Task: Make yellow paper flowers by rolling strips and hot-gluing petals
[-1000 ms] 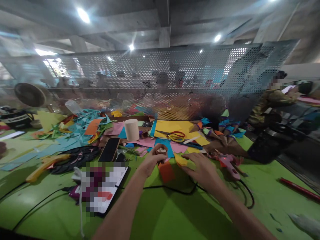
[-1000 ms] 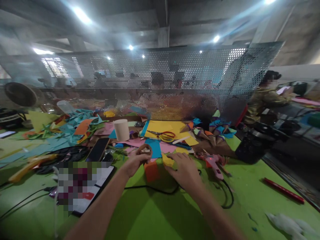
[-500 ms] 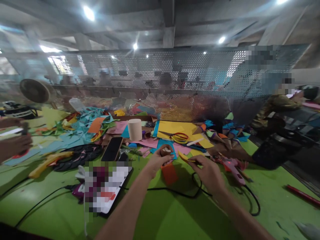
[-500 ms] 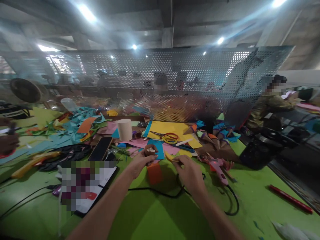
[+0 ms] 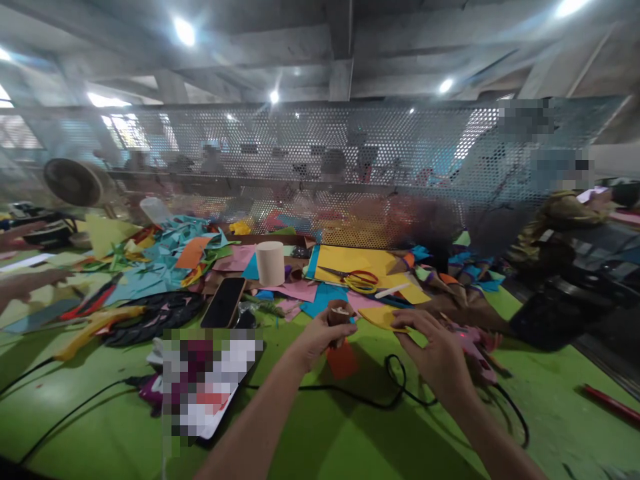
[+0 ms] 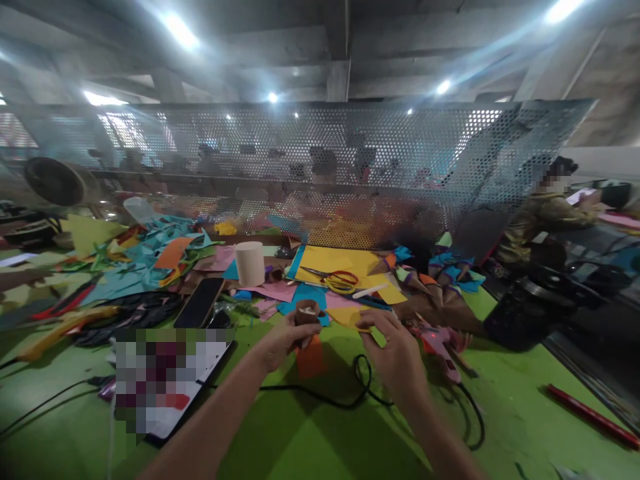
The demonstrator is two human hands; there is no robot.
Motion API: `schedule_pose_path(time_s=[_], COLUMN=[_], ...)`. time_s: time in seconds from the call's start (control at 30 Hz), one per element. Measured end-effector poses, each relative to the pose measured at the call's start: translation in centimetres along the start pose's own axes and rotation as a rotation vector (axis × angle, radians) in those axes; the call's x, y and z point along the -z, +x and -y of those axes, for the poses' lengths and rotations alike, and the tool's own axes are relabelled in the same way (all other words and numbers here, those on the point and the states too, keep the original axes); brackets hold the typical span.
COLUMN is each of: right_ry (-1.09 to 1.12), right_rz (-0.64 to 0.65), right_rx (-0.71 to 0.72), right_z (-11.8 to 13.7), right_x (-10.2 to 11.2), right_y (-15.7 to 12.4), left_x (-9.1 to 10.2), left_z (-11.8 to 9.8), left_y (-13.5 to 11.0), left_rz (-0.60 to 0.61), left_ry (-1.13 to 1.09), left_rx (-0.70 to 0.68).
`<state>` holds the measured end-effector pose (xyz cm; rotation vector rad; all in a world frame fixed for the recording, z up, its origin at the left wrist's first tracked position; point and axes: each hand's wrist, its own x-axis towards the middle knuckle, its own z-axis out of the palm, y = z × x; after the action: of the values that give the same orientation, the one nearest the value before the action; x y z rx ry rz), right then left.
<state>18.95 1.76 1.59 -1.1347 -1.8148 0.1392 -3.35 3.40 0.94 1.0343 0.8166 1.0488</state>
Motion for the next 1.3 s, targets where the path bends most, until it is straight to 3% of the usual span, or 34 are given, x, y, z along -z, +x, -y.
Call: schedule_pose_path(time_s=[0.27, 0.6, 0.97, 1.13, 1.3], right_ry=[0.009, 0.056, -0.089, -0.13, -0.031], right_rz=[0.107, 0.053, 0.06, 0.166, 0.185], right_rx=[0.063, 0.084, 0.152, 0.159, 0.035], right_z=[0.7, 1.5, 1.6, 2.8, 2.9], right_x=[0.2, -0.1, -0.1, 0.1, 0.4], right_y=[-0.3, -0.5, -0.7, -0.7, -0.9], left_x=[-0.5, -1.6, -1.9, -2.4, -2.6], left_z=[0.0, 0.9, 1.0, 0.8, 1.2], left_y=[0.1, -0.6, -0.8, -0.5, 0.5], left_rz=[-0.011, 0.013, 0.082, -0.02, -0.057], left_ry=[-0.023, -0.251, -0.106, -0.094, 0.002], left_rx=[0.013, 0.211, 0.133, 0.088, -0.022])
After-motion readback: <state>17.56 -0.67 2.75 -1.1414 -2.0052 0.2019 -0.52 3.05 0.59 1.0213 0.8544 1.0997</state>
